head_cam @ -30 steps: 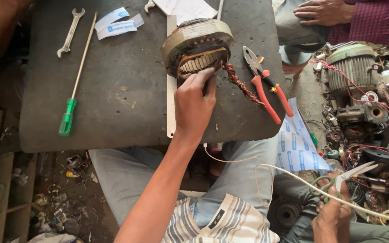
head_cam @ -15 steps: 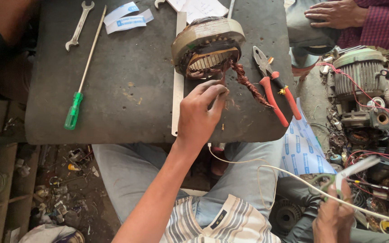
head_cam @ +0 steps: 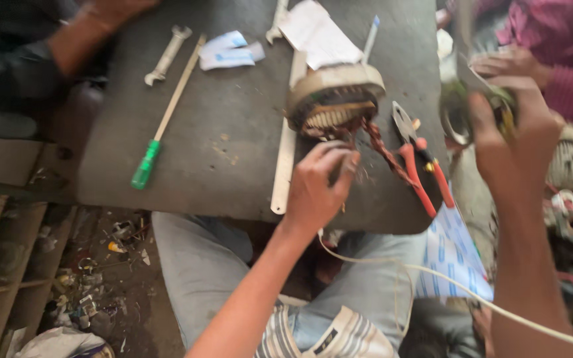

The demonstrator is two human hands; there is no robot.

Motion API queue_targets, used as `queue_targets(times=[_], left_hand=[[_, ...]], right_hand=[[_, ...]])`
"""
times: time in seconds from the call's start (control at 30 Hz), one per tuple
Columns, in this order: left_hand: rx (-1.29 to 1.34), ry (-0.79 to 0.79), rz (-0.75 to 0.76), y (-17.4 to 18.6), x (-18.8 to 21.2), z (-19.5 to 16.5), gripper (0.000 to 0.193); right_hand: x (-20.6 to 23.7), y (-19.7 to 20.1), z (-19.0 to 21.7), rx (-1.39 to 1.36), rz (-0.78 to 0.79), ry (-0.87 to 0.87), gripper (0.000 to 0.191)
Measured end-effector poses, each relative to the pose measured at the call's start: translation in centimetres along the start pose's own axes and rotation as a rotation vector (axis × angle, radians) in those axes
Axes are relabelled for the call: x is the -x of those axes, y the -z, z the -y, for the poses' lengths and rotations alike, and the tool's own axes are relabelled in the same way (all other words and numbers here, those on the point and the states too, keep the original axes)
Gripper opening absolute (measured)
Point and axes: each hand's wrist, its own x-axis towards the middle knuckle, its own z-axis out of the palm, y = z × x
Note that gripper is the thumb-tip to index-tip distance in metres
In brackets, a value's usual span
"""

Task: The person uses a screwdriver and pliers to remove copper windings from a cylindrical electrical component on a workbench. They repeatedly pry and cut the windings, rotating the component to access different sections.

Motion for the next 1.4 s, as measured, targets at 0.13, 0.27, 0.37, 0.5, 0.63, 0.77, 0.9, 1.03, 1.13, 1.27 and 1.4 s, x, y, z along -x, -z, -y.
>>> queue_targets(times=[0.13, 0.27, 0.37, 0.5, 0.63, 0.77, 0.9, 1.03, 1.13, 1.27, 1.4], left_hand=[[-0.058, 0.007, 0.005, 0.2, 0.0, -0.1, 0.017], [-0.109, 0.021, 0.016, 0.5, 0.2, -0.4, 0.015], [-0.147, 0.02, 0.013, 0.5, 0.2, -0.5, 0.015], [-0.224, -0.06, 0.014, 0.5, 0.1, -0.4, 0.015], [-0.2, -0.049, 0.016, 0.6, 0.2, -0.5, 0.015], [-0.191, -0.035, 0.007, 0.6, 0.4, -0.7, 0.016], [-0.12, -0.043, -0.002, 0.4, 0.2, -0.9, 0.016], [-0.029, -0.037, -0.01, 0.7, 0.3, -0.8, 0.018], [0.059, -0.004, 0.011, 0.8, 0.4, -0.6, 0.017], [0.077, 0.012, 0.01, 0.6, 1.0, -0.4, 0.018], [0.064, 0.029, -0.036, 0.5, 1.8, -0.3, 0.026]], right_hand=[[-8.7, -5.0, 3.3, 0.091, 0.195, 0.361, 0.023], [-14.9, -10.5, 6.0, 0.073, 0.584, 0.321, 0.033], [-17.7, -13.9, 8.1, 0.166, 0.847, 0.347, 0.039], [-19.1, -18.0, 10.3, 0.145, 1.049, 0.271, 0.053], [-18.7, -19.5, 9.4, 0.138, 0.867, 0.31, 0.048], [-16.9, -16.9, 7.4, -0.021, 0.436, 0.547, 0.028], [-10.0, -9.6, 5.8, -0.061, 0.151, 0.523, 0.007], [0.2, -5.0, 7.6, -0.104, 0.07, 0.233, 0.004], [5.7, -4.5, 9.8, -0.055, 0.115, -0.057, 0.008], [8.4, -7.3, 11.0, 0.09, 0.025, 0.201, 0.02], [8.0, -10.2, 10.4, 0.144, 0.04, 0.051, 0.029]])
